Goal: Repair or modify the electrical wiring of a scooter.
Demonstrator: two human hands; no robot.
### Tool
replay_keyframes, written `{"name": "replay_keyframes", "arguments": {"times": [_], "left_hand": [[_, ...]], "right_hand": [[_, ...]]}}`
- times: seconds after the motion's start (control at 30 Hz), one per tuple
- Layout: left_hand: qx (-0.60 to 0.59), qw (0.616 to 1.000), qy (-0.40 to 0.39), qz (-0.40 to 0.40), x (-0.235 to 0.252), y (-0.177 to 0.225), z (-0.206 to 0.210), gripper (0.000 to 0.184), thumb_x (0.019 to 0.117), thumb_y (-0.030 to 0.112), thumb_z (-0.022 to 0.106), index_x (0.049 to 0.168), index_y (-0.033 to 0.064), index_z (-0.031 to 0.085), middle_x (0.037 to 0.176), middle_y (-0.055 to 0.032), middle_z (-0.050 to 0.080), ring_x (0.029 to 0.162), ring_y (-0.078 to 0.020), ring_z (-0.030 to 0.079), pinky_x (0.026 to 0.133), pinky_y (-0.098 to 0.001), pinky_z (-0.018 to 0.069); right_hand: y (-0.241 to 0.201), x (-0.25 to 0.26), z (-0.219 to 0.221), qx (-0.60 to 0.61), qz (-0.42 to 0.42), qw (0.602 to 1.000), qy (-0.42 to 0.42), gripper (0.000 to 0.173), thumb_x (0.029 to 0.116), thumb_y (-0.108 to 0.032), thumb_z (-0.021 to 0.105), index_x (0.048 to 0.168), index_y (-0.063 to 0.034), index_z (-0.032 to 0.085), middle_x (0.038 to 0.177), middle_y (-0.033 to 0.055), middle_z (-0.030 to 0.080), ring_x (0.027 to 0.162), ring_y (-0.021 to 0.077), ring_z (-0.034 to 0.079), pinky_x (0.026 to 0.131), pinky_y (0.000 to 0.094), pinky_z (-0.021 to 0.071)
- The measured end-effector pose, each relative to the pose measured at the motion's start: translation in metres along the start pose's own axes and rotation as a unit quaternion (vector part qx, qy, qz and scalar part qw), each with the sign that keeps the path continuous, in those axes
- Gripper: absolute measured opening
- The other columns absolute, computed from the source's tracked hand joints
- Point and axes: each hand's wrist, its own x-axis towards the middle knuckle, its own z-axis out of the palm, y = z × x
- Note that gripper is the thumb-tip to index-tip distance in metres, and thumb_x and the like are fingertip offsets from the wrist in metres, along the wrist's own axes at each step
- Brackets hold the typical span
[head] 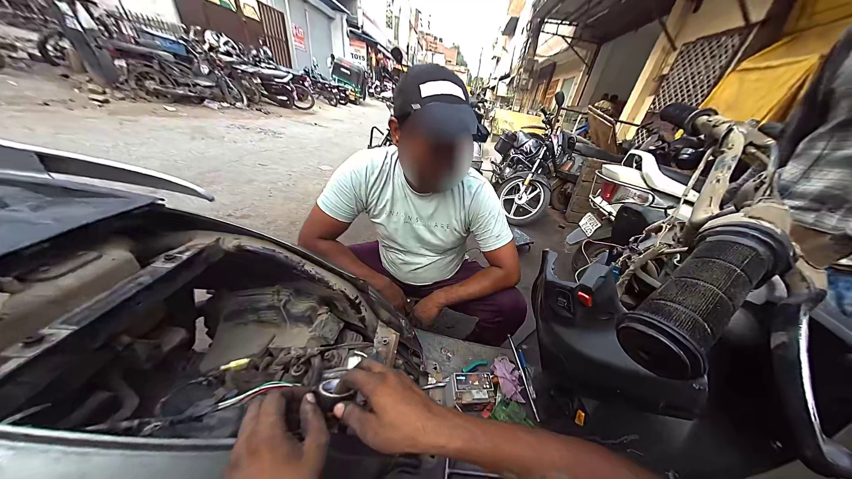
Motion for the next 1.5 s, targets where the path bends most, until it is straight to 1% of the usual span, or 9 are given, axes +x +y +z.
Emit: {"name": "replay_keyframes", "arguments": {"times": [0.23,0.5,0.6,0.77,0.97,1.03,1.13,1.37,1.5], "left_hand": [[-0.139,0.983,-0.077,-0.094,0.004,0.006,-0.012,0.025,0.0999,0.015,0.055,0.108,-0.0069,0.064,0.089,-0.0141,0.066,0.076,-0.016,0.063,0.072,-0.0357,0.0553],[-0.138,0.983,-0.086,-0.085,0.007,0.002,-0.012,0.019,0.0981,0.013,0.059,0.106,-0.0012,0.069,0.087,-0.0093,0.069,0.074,-0.0122,0.065,0.072,-0.033,0.0562],[-0.11,0.989,-0.096,-0.037,0.008,0.002,-0.009,0.025,0.0993,0.016,0.057,0.112,0.0016,0.074,0.101,-0.0145,0.069,0.092,-0.0223,0.067,0.085,-0.0432,0.0557],[-0.113,0.989,-0.078,-0.052,0.008,-0.006,-0.001,0.019,0.0967,0.021,0.06,0.099,0.0079,0.073,0.096,-0.0061,0.066,0.088,-0.0174,0.065,0.081,-0.0392,0.056],[-0.293,0.943,-0.113,-0.109,0.006,-0.007,-0.007,0.013,0.0954,0.008,0.06,0.103,-0.0009,0.065,0.087,-0.0072,0.065,0.065,-0.0146,0.065,0.059,-0.0303,0.0593],[-0.314,0.933,-0.126,-0.124,0.007,-0.001,-0.007,0.009,0.0959,0.003,0.058,0.103,-0.0017,0.062,0.082,-0.0056,0.064,0.061,-0.0132,0.063,0.056,-0.0292,0.0577],[-0.326,0.926,-0.137,-0.131,0.007,0.001,-0.002,0.008,0.0965,0.002,0.056,0.102,-0.0004,0.06,0.08,-0.0044,0.063,0.062,-0.0117,0.062,0.057,-0.0274,0.0573],[-0.344,0.914,-0.157,-0.15,0.006,0.003,0.003,0.009,0.102,0.003,0.047,0.106,-0.0006,0.055,0.084,-0.0062,0.063,0.057,-0.0122,0.062,0.055,-0.0277,0.0585],[-0.346,0.909,-0.165,-0.162,0.004,0.007,0.006,0.007,0.1015,0.001,0.047,0.105,-0.0019,0.053,0.083,-0.0064,0.062,0.057,-0.012,0.062,0.054,-0.0279,0.0588]], "right_hand": [[0.018,-0.01,-0.007,0.03,-0.104,0.994,-0.018,0.03,0.1036,-0.02,0.055,0.121,0.0007,0.067,0.119,0.0202,0.065,0.106,0.0314,0.065,0.094,0.0494,0.0534],[0.022,-0.014,-0.01,-0.004,-0.114,0.993,-0.029,0.029,0.1041,-0.026,0.056,0.122,-0.0059,0.068,0.133,0.0177,0.057,0.103,0.0298,0.065,0.085,0.0483,0.0559],[0.02,-0.015,-0.015,-0.004,-0.09,0.996,-0.028,0.029,0.1039,-0.027,0.056,0.123,-0.0079,0.068,0.137,0.017,0.056,0.101,0.0286,0.066,0.084,0.0484,0.0566],[0.019,-0.021,-0.016,-0.006,-0.055,0.998,-0.025,0.033,0.1041,-0.032,0.055,0.124,-0.0096,0.068,0.137,0.0147,0.056,0.095,0.0227,0.064,0.083,0.0425,0.0557],[0.029,-0.019,-0.01,0.0,-0.11,0.994,0.007,0.034,0.1015,-0.039,0.062,0.107,-0.0073,0.071,0.144,0.0147,0.052,0.119,0.0242,0.059,0.099,0.041,0.0525],[0.031,-0.017,-0.01,-0.014,-0.129,0.991,0.019,0.034,0.1004,-0.039,0.064,0.103,-0.0066,0.072,0.145,0.0133,0.053,0.132,0.0266,0.051,0.111,0.0418,0.0444],[0.029,-0.013,-0.009,-0.046,-0.143,0.988,0.024,0.036,0.1005,-0.04,0.063,0.099,-0.0059,0.073,0.139,0.0124,0.058,0.134,0.0294,0.049,0.114,0.0443,0.0411],[0.022,-0.009,-0.003,0.011,-0.076,0.996,0.046,0.051,0.0927,-0.038,0.073,0.129,-0.0046,0.059,0.126,0.0169,0.061,0.122,0.0302,0.058,0.105,0.0445,0.0482],[0.024,-0.002,-0.008,0.046,-0.034,0.998,-0.017,0.046,0.0951,-0.037,0.071,0.126,-0.0031,0.063,0.126,0.0183,0.062,0.12,0.0302,0.058,0.106,0.0451,0.0461]]}}
